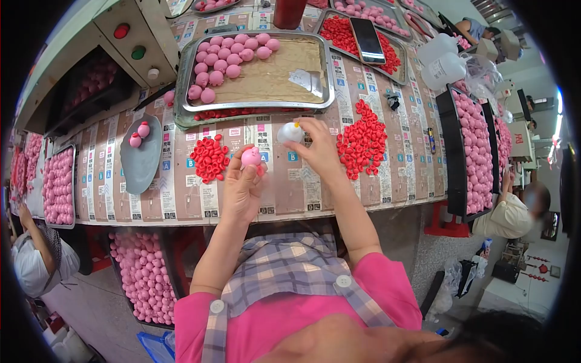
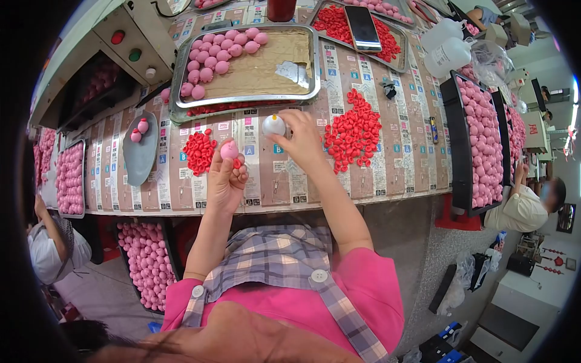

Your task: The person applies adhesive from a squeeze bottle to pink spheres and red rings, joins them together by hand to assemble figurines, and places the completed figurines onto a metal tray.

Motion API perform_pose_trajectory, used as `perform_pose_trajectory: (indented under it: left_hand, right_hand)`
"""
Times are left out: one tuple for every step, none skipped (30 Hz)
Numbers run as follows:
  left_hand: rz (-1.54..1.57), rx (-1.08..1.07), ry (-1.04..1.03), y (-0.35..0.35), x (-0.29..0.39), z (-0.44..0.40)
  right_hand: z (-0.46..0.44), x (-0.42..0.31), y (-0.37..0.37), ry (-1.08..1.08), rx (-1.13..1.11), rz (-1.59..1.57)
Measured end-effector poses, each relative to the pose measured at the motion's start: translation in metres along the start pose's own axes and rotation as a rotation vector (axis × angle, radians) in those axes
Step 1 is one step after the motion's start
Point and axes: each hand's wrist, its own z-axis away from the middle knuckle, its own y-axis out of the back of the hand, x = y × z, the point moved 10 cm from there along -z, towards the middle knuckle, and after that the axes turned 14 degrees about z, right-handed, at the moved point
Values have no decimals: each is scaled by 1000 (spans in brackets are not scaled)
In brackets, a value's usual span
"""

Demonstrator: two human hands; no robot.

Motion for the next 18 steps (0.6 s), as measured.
perform_pose_trajectory:
  left_hand:
    - [11, 2, -1, -1, 1, 1]
    - [21, 3, -7, -1, 3, 0]
    - [31, -7, -4, -1, 4, 0]
    - [41, -15, 0, -1, 5, 0]
    - [50, -23, 5, -1, 5, 0]
    - [54, -17, 0, 0, 6, 0]
    - [57, -13, -5, -1, 5, 0]
    - [58, -10, -10, -2, 5, -1]
    - [52, -6, -6, -1, 5, -2]
    - [47, -1, -1, 0, 4, -3]
    - [44, 1, 5, 0, 2, -3]
    - [32, -1, 2, -2, 2, -4]
    - [21, -2, 0, -4, 3, -4]
    - [9, -3, -2, -5, 3, -4]
    - [17, 5, -1, -5, 2, -3]
    - [24, 12, -1, -5, 2, -3]
    - [31, 19, 0, -4, 2, -3]
    - [33, 18, -1, -4, 2, -3]
  right_hand:
    - [3, 10, -6, -83, -41, -117]
    - [8, 18, -12, -162, -82, -236]
    - [12, 19, -15, -241, -130, -355]
    - [16, 16, -8, -291, -75, -550]
    - [20, 13, 0, -343, -19, -746]
    - [25, 10, 7, -398, 40, -941]
    - [28, 3, 18, -387, 45, -946]
    - [31, -3, 31, -376, 51, -952]
    - [35, -5, 40, -364, 57, -957]
    - [38, -7, 50, -313, 83, -895]
    - [42, -8, 60, -262, 111, -831]
    - [43, -11, 68, -209, 139, -765]
    - [45, -11, 72, -201, 178, -752]
    - [46, -11, 75, -194, 216, -739]
    - [47, -13, 80, -187, 255, -725]
    - [47, -15, 81, -200, 275, -728]
    - [46, -19, 83, -213, 296, -730]
    - [46, -20, 85, -225, 316, -732]
